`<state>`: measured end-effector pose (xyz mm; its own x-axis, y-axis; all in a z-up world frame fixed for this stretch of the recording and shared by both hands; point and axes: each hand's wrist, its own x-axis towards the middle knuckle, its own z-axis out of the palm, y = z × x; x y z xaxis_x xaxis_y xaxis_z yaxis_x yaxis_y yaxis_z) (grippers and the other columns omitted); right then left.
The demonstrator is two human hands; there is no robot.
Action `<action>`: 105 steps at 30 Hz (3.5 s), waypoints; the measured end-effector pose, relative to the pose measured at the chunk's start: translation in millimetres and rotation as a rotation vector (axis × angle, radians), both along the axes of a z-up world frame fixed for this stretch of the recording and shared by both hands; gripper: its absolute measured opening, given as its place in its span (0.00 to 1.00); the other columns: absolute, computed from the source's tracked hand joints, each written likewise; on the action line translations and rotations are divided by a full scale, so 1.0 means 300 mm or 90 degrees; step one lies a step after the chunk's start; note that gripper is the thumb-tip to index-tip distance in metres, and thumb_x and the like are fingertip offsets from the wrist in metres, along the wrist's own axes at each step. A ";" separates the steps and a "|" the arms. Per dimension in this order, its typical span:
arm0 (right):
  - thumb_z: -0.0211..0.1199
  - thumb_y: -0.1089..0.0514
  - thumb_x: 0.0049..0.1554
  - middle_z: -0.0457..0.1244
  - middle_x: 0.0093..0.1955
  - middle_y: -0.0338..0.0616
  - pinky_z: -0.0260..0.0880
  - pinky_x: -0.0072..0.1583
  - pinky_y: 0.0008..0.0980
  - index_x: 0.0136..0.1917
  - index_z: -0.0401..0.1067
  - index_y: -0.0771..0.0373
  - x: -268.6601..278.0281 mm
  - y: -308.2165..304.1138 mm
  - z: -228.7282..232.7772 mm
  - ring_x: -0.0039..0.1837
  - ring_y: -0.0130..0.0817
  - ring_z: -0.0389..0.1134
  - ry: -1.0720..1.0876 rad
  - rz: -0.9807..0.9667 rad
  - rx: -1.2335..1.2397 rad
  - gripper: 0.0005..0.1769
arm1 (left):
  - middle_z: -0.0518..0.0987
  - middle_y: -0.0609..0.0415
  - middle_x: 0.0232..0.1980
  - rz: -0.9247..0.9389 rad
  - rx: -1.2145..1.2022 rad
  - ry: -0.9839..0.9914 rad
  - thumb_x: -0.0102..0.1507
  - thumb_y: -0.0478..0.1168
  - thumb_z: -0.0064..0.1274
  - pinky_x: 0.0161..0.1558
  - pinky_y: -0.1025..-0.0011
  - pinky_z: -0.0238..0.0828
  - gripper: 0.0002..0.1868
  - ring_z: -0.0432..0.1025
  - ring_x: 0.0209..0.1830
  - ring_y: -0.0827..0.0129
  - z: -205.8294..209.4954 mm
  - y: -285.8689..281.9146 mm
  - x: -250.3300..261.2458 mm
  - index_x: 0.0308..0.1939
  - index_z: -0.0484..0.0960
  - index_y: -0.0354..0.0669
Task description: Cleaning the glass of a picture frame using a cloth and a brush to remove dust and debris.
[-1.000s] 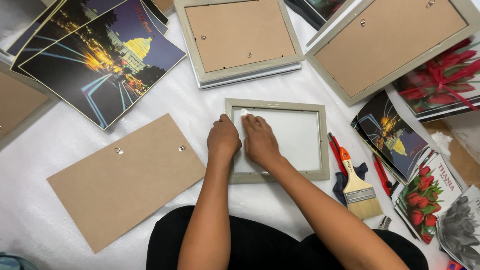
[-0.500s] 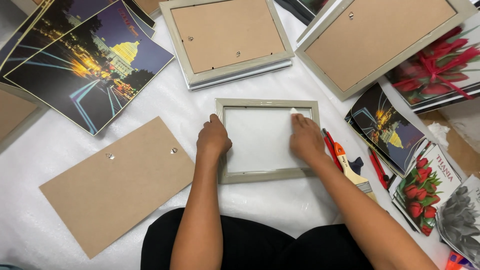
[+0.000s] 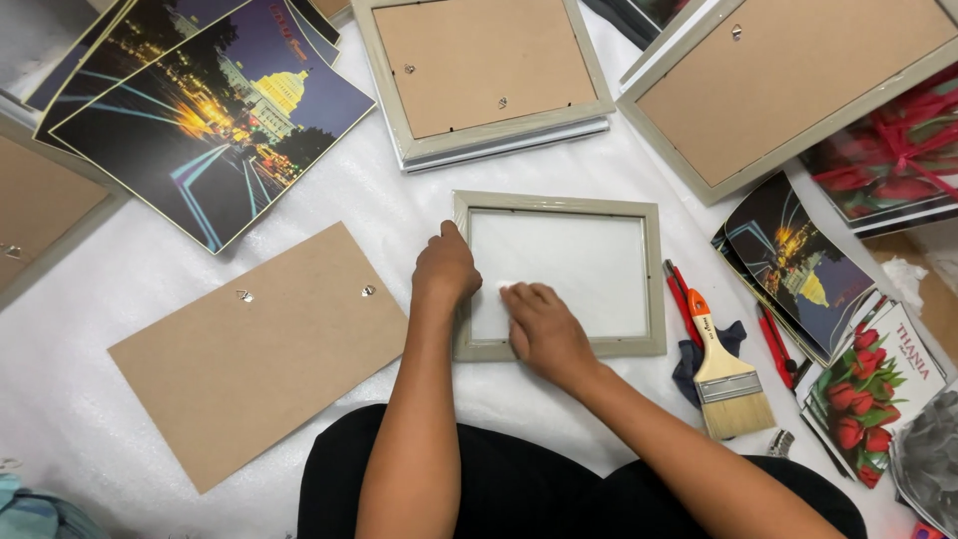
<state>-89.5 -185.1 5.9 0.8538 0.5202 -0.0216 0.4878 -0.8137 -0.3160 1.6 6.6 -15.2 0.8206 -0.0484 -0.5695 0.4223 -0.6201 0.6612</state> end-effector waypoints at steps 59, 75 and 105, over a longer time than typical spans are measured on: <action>0.58 0.62 0.54 0.62 0.40 0.47 0.74 0.48 0.43 0.44 0.74 0.60 -0.069 0.205 -0.149 0.47 0.50 0.71 -0.021 -0.214 0.022 0.05 | 0.77 0.27 0.49 -0.005 0.022 -0.012 0.54 0.25 0.59 0.51 0.34 0.73 0.32 0.75 0.54 0.31 -0.030 -0.015 -0.004 0.61 0.65 0.22; 0.63 0.62 0.52 0.71 0.40 0.51 0.76 0.52 0.49 0.45 0.84 0.50 0.019 -0.560 -0.122 0.49 0.56 0.74 0.063 -0.397 -0.276 0.11 | 0.79 0.28 0.45 0.041 -0.004 -0.047 0.52 0.23 0.57 0.47 0.34 0.75 0.30 0.76 0.50 0.30 -0.068 -0.020 -0.006 0.58 0.67 0.23; 0.62 0.58 0.54 0.69 0.40 0.50 0.75 0.50 0.50 0.47 0.81 0.53 0.031 -0.544 -0.141 0.48 0.53 0.74 0.039 -0.476 -0.256 0.09 | 0.79 0.28 0.45 0.026 -0.002 -0.039 0.52 0.24 0.59 0.48 0.35 0.75 0.31 0.77 0.50 0.31 -0.052 -0.009 -0.005 0.58 0.68 0.22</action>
